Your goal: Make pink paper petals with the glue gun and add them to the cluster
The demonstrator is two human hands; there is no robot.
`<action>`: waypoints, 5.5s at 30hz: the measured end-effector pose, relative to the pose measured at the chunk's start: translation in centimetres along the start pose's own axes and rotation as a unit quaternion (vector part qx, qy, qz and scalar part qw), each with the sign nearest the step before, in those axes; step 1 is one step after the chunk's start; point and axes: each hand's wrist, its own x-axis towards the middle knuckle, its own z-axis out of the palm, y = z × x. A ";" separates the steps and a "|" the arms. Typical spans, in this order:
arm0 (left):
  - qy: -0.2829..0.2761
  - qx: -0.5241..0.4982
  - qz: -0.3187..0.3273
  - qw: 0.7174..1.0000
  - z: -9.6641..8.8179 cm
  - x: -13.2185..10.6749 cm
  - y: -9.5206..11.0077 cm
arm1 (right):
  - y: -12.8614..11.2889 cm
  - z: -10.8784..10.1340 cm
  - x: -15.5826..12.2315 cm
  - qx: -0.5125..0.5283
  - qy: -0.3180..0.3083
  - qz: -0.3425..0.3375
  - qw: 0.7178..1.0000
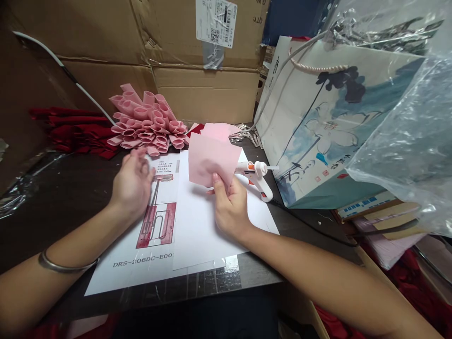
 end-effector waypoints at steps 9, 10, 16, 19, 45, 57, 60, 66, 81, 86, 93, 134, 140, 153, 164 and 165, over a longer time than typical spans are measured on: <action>-0.252 0.060 0.041 0.965 -0.1 -2.8 0.6 | 0.0 -0.6 0.0 -0.034 -0.047 -0.025 0.998; -0.277 0.081 0.053 0.956 -0.2 -3.4 0.6 | 0.0 -0.7 0.1 -0.036 -0.062 -0.031 0.997; -0.260 0.173 0.059 0.948 -1.2 -4.5 0.8 | -1.0 -1.5 0.6 -0.145 -0.140 -0.153 0.968; -0.254 0.121 -0.018 0.959 -1.3 -4.3 1.1 | -1.4 -1.7 0.9 -0.163 -0.168 -0.156 0.960; -0.315 0.440 0.151 0.827 -1.7 -3.7 0.9 | -1.0 -2.1 -0.3 -0.440 -0.373 -0.243 0.780; -0.439 0.411 0.201 0.774 -1.8 -3.2 0.8 | -1.2 -2.5 0.4 -0.391 -0.420 -0.235 0.785; -0.429 0.422 0.198 0.774 -1.8 -3.1 0.8 | -1.3 -2.7 0.5 -0.391 -0.421 -0.241 0.782; -0.429 0.448 0.235 0.749 -1.8 -2.9 0.9 | -1.3 -3.3 1.0 -0.393 -0.402 -0.254 0.787; -0.459 0.474 0.339 0.671 -2.1 -3.1 0.5 | -1.4 -3.5 1.0 -0.485 -0.387 -0.218 0.753; -0.468 0.481 0.318 0.670 -2.2 -3.3 0.5 | -1.6 -3.5 1.0 -0.470 -0.366 -0.218 0.773; -0.464 0.503 0.313 0.659 -2.1 -3.3 0.6 | -2.1 -3.3 0.4 -0.508 -0.350 -0.127 0.776; -0.470 0.539 0.275 0.643 -2.2 -3.1 0.6 | -2.2 -4.0 1.7 -0.520 -0.375 -0.095 0.762; -0.472 0.551 0.270 0.633 -2.3 -3.0 0.6 | -2.2 -4.3 1.7 -0.496 -0.364 -0.091 0.783; -0.480 0.532 0.244 0.654 -2.3 -2.8 1.1 | -2.3 -4.5 1.8 -0.501 -0.393 -0.088 0.766; -0.491 0.550 0.232 0.634 -2.1 -2.8 1.2 | -2.5 -4.2 1.9 -0.482 -0.293 -0.076 0.822; -0.492 0.550 0.229 0.635 -2.1 -2.8 1.2 | -2.6 -4.1 1.8 -0.488 -0.278 -0.077 0.824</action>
